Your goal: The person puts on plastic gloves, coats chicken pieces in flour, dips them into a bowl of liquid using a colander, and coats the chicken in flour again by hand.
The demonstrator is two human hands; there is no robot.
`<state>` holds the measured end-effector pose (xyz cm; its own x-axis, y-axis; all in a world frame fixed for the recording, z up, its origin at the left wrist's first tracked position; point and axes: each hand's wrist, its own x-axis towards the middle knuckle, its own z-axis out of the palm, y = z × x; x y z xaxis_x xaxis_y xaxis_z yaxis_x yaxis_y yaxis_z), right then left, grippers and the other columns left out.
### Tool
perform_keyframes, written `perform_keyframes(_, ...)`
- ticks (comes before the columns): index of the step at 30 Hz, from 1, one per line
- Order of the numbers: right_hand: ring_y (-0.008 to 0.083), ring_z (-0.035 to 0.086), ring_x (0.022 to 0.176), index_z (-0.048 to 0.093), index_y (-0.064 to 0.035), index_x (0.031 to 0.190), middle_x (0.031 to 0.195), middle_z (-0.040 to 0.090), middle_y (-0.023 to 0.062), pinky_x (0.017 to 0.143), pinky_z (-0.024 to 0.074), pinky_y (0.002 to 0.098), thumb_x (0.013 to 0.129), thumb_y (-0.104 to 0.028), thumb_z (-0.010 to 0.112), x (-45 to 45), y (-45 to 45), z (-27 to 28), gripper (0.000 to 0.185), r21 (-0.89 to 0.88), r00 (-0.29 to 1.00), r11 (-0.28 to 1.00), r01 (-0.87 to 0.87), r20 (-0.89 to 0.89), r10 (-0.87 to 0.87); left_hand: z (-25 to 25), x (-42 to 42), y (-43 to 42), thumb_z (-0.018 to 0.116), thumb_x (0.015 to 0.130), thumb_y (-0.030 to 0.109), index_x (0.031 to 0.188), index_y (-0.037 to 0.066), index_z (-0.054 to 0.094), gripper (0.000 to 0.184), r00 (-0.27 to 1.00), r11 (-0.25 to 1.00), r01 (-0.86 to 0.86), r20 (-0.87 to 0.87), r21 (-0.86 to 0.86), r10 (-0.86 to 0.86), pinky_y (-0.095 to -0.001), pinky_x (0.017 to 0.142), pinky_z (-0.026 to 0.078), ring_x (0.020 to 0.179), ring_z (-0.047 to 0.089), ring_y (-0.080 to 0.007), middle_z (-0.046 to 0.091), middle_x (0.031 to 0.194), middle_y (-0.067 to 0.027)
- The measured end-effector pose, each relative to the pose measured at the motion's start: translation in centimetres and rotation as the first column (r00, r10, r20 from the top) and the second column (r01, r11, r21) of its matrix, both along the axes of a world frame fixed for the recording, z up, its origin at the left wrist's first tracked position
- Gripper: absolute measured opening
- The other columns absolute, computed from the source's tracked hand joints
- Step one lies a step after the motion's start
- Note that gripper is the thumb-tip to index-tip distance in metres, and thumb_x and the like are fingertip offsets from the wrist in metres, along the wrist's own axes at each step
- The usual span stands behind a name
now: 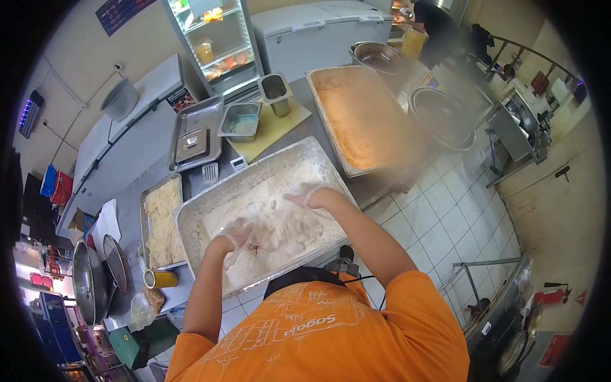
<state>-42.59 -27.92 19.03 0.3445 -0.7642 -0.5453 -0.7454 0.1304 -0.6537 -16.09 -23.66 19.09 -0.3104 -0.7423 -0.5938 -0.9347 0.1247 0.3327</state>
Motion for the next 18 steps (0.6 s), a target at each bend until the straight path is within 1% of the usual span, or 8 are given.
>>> perform_keyframes(3,0.0356,0.03,0.137,0.039,-0.0071,0.143,0.15,0.029,0.0219,0.11,0.0245,0.0445,0.07,-0.075,0.061,1.8,2.6,-7.3,0.103,0.276,0.96,0.924,0.265,0.015,-0.28,-8.3,1.2,0.7,0.058,0.086,0.055,0.12,-0.003,0.055,0.067,0.899,0.961,-0.093,-0.393,0.262,0.194,-0.0403,0.089,0.046,0.105,0.06,-0.0381,0.061,0.116,-0.025)
perform_keyframes(7,0.0348,0.02,0.142,0.039,-0.013,0.145,0.155,0.023,0.0168,0.112,0.0183,0.0513,0.067,-0.077,0.063,5.3,3.1,-9.7,0.104,0.486,0.924,0.841,0.237,0.155,-0.35,-10.0,-2.4,0.9,0.071,0.077,0.052,0.118,-0.001,0.06,0.068,0.698,0.723,-0.471,-0.288,0.505,0.655,-0.0383,0.085,0.049,0.098,0.063,-0.0293,0.066,0.11,-0.0195)
perform_keyframes(11,0.0322,0.021,0.142,0.028,-0.0133,0.149,0.152,0.028,0.0183,0.107,0.0292,0.0554,0.063,-0.052,0.082,4.2,1.0,-10.2,0.108,0.499,0.852,0.866,-0.019,0.462,-0.247,-10.0,-0.8,-0.7,0.071,0.078,0.045,0.128,-0.003,0.052,0.071,0.755,0.877,-0.383,-0.448,0.292,0.479,-0.037,0.085,0.049,0.098,0.063,-0.0242,0.065,0.112,-0.0169)
perform_keyframes(12,0.0326,0.026,0.14,0.028,-0.0114,0.149,0.149,0.032,0.0195,0.105,0.0334,0.052,0.063,-0.047,0.084,3.8,0.5,-10.0,0.108,0.45,0.861,0.859,0.246,0.305,-0.406,-13.9,0.9,-1.3,0.07,0.079,0.041,0.129,-0.004,0.05,0.07,0.747,0.917,-0.379,-0.544,0.125,0.383,-0.0373,0.086,0.05,0.099,0.063,-0.0255,0.064,0.113,-0.0191)
perform_keyframes(13,0.0327,0.032,0.136,0.027,-0.0085,0.148,0.146,0.036,0.0201,0.102,0.0376,0.0478,0.065,-0.046,0.084,3.1,0.8,-7.4,0.108,0.344,0.88,0.896,0.281,0.28,-0.384,-12.0,1.7,-1.3,0.07,0.08,0.036,0.129,-0.005,0.049,0.067,0.909,0.914,0.03,-0.369,-0.404,-0.193,-0.0369,0.087,0.049,0.101,0.062,-0.0274,0.063,0.115,-0.0206)
perform_keyframes(15,0.0329,0.044,0.128,0.026,-0.0026,0.147,0.14,0.043,0.0212,0.097,0.0459,0.0395,0.067,-0.045,0.083,1.8,1.6,-2.0,0.106,0.118,0.914,0.934,0.337,0.196,-0.355,-7.9,1.9,-1.0,0.068,0.081,0.029,0.131,-0.004,0.046,0.064,0.973,0.87,0.17,-0.062,-0.463,-0.223,-0.0357,0.09,0.048,0.106,0.061,-0.0309,0.059,0.121,-0.0229)
perform_keyframes(16,0.0317,0.044,0.128,0.029,-0.0023,0.145,0.141,0.043,0.0203,0.097,0.045,0.039,0.071,-0.046,0.079,2.1,1.8,-1.7,0.1,0.094,0.923,0.951,0.295,0.229,-0.309,-6.8,1.3,-0.7,0.068,0.081,0.027,0.134,-0.004,0.044,0.066,0.972,0.955,-0.233,-0.044,-0.184,0.229,-0.0351,0.092,0.047,0.109,0.059,-0.0325,0.056,0.125,-0.0239)
perform_keyframes(18,0.0288,0.041,0.13,0.037,-0.0031,0.142,0.143,0.042,0.0183,0.101,0.0406,0.0393,0.079,-0.049,0.072,3.4,2.3,1.6,0.086,0.22,0.904,0.949,0.226,0.316,-0.289,-1.2,-0.6,0.4,0.067,0.081,0.03,0.136,-0.003,0.04,0.07,0.99,0.974,-0.121,-0.097,-0.19,0.104,-0.0351,0.092,0.047,0.111,0.058,-0.0328,0.053,0.129,-0.0245)
